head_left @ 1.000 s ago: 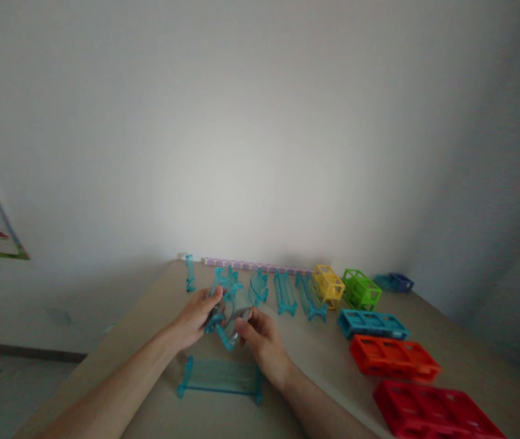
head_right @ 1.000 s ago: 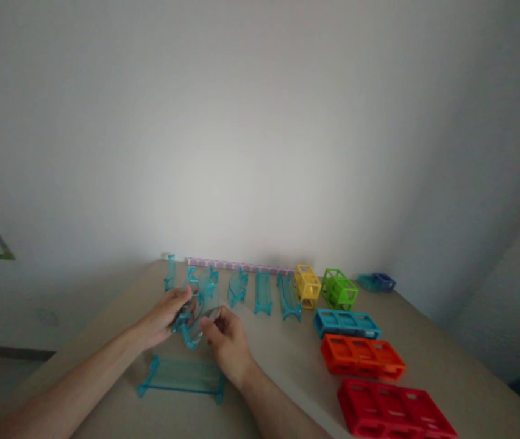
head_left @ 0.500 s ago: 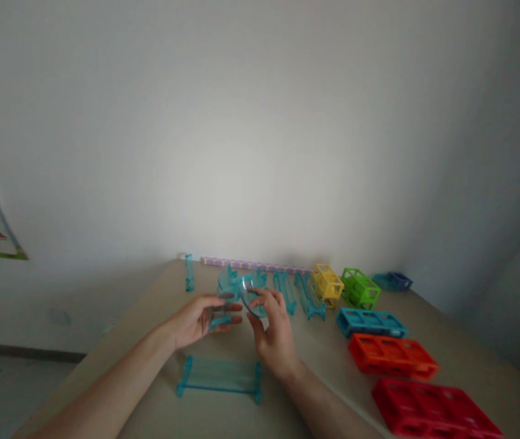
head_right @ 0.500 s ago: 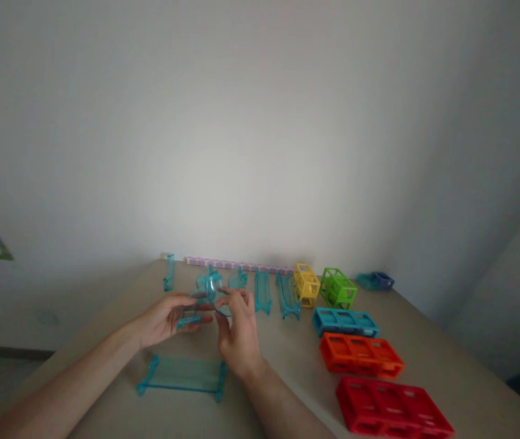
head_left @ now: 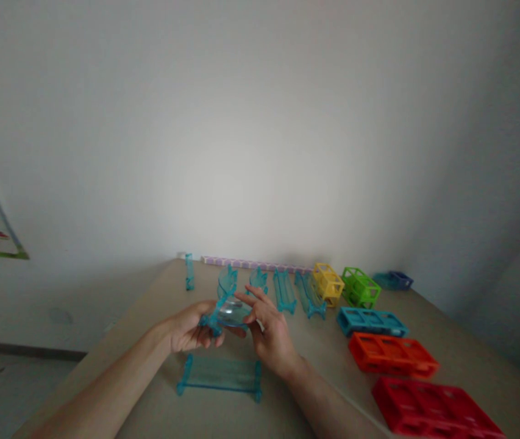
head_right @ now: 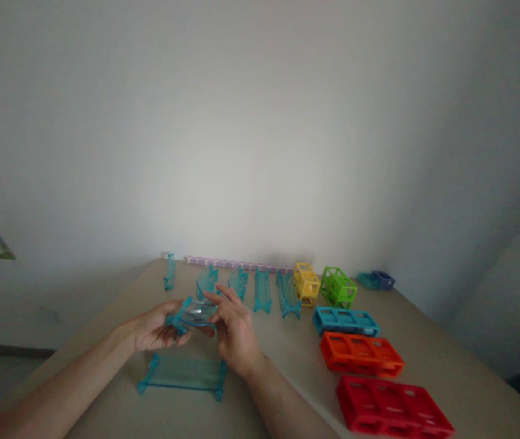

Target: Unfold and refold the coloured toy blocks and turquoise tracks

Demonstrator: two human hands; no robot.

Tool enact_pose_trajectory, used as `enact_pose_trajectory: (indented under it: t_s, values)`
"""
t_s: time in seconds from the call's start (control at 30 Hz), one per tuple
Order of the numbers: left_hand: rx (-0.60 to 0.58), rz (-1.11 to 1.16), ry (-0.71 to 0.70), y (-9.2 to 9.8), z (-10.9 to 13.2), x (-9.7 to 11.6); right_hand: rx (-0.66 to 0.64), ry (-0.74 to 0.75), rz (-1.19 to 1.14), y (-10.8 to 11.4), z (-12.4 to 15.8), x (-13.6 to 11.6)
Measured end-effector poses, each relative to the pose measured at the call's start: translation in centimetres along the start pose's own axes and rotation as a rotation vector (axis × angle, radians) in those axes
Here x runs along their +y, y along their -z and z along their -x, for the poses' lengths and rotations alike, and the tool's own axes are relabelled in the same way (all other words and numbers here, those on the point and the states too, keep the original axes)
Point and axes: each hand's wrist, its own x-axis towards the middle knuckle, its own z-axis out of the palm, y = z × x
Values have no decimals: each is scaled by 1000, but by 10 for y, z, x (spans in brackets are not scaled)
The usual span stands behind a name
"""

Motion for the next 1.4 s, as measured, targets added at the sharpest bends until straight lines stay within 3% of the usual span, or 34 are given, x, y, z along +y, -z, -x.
enact_pose_trajectory:
  t_s: [0.17,0.37,0.53,0.8,0.93,1.07,1.4]
  values:
    - [-73,17,111,-1,0,-2,-78,12,-5,0,-1,-4]
    - [-174,-43,175,-5,8,0,1,-46,102,-5,3,-3]
    - [-152,-125,28,-4,7,-5,132,-67,262,-5,4,-5]
    - [157,5,-258,0,-9,-2,249,-59,336,0,0,-7]
    - [91,68,-392,-3,-9,2,304,-203,301,-5,-1,-2]
    - [57,13,-489,-4,-9,-1,241,-330,232,-8,-1,-3]
    - [-50,-88,-470,-7,-10,-6,152,-322,146,-13,2,-4]
